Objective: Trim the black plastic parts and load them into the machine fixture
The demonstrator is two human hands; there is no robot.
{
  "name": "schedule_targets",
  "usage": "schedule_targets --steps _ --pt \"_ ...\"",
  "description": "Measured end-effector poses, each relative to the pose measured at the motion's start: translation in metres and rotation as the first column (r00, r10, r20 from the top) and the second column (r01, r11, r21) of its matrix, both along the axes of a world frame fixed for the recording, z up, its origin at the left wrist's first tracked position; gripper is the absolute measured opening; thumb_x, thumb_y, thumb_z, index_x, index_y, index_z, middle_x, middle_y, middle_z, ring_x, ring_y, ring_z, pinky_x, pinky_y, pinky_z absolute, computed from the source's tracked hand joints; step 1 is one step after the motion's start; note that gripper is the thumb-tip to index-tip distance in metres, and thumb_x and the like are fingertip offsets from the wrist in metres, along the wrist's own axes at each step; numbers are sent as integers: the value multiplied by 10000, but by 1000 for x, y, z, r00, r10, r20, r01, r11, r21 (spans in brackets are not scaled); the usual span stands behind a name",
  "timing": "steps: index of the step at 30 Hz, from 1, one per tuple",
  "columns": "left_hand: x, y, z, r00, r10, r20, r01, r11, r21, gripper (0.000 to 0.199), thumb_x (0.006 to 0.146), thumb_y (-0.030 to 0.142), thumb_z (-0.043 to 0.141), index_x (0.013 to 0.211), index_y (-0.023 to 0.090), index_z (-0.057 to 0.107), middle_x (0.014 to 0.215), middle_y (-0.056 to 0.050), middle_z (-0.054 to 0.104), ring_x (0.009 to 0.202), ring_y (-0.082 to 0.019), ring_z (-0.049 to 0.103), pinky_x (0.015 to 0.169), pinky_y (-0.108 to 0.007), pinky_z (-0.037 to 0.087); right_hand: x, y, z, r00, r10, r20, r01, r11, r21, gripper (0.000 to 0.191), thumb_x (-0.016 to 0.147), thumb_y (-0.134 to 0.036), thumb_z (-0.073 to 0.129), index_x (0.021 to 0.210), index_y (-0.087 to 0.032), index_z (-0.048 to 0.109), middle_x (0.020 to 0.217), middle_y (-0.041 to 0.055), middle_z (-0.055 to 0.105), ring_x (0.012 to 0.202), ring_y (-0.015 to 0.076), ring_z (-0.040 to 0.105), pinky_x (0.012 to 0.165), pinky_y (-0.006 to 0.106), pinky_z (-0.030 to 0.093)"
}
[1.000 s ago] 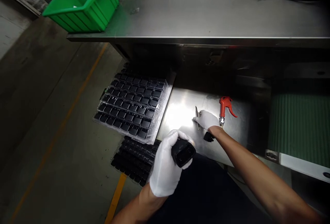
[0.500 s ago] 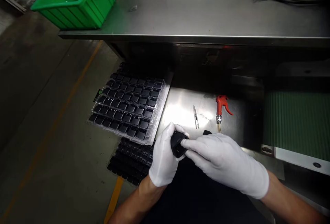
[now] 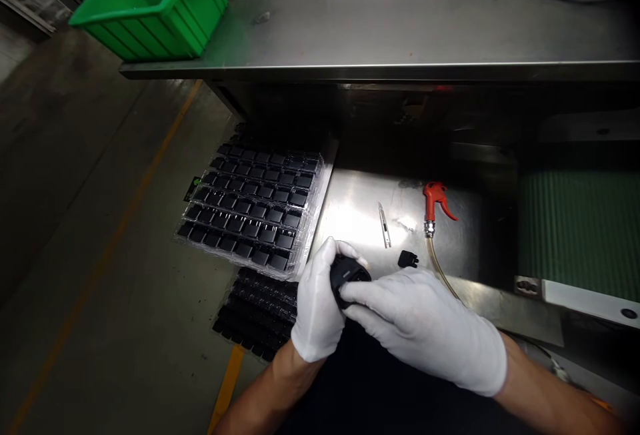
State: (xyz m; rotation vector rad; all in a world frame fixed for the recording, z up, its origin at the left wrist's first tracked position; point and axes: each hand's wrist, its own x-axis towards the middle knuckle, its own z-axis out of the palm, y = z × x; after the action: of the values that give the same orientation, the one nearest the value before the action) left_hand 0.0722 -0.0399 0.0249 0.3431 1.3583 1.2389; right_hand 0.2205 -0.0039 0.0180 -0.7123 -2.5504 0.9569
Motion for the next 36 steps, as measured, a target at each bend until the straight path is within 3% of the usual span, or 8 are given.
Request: schedule_targets --steps 3,8,11,13,18,24,30,36 --pt "-1 0 0 998 -50 -23 50 998 -30 386 1013 460 469 792 232 689 838 -52 682 817 -210 619 742 -309 487 1 -1 0 1000 13 -15 -13 999 -33 238 1044 -175 444 830 -207 543 681 -68 545 552 116 492 512 307 306" --pt "0 0 -1 997 -45 66 47 998 -33 463 1034 475 377 751 226 646 826 -52 679 827 -204 622 786 -313 495 5 -2 1 985 -134 -109 109 972 -208 150 983 -173 634 850 -210 575 649 -122 546 550 59 514 535 247 368" --pt "-1 1 -2 997 -47 53 49 998 -40 462 1035 486 378 774 219 651 858 -44 682 832 -188 620 799 -299 499 2 -3 1 993 -94 -73 79 981 -179 74 990 -169 627 1022 -236 629 715 -113 599 602 80 571 573 273 404" --pt "-1 3 -4 997 -20 79 25 998 -63 429 1024 487 422 787 212 652 855 -34 677 789 -170 613 739 -280 502 -2 -4 1 995 -66 -79 56 991 -123 96 1018 -171 565 971 -215 637 712 -90 605 595 98 572 558 301 389" --pt "-1 9 -14 881 65 468 1 990 -140 373 994 471 505 778 186 611 716 -11 616 516 -93 490 471 -204 409 3 3 2 945 -219 -241 128 931 -342 203 994 -231 669 802 -214 607 695 -102 618 567 72 562 540 236 442" --pt "-1 9 -11 849 38 528 7 997 -83 300 993 425 553 874 157 615 845 -41 674 397 -13 361 326 -144 253 29 17 -18 874 -483 -58 436 830 -349 117 983 -290 641 894 -249 704 816 -64 687 642 91 616 585 199 508" --pt "-2 8 -10 837 -7 547 47 997 -58 338 1024 441 491 892 148 599 814 -26 644 374 -4 361 308 -130 252 35 9 -34 862 -507 26 474 785 -399 135 961 -302 629 864 -251 708 737 -50 646 590 113 578 582 240 492" --pt "-3 7 -8 829 -33 558 77 995 -56 354 1051 408 417 884 146 588 874 -61 685 365 -1 370 310 -128 247 38 7 -43 867 -498 27 468 794 -389 97 974 -313 622 945 -280 709 807 -68 667 642 104 597 622 219 504"
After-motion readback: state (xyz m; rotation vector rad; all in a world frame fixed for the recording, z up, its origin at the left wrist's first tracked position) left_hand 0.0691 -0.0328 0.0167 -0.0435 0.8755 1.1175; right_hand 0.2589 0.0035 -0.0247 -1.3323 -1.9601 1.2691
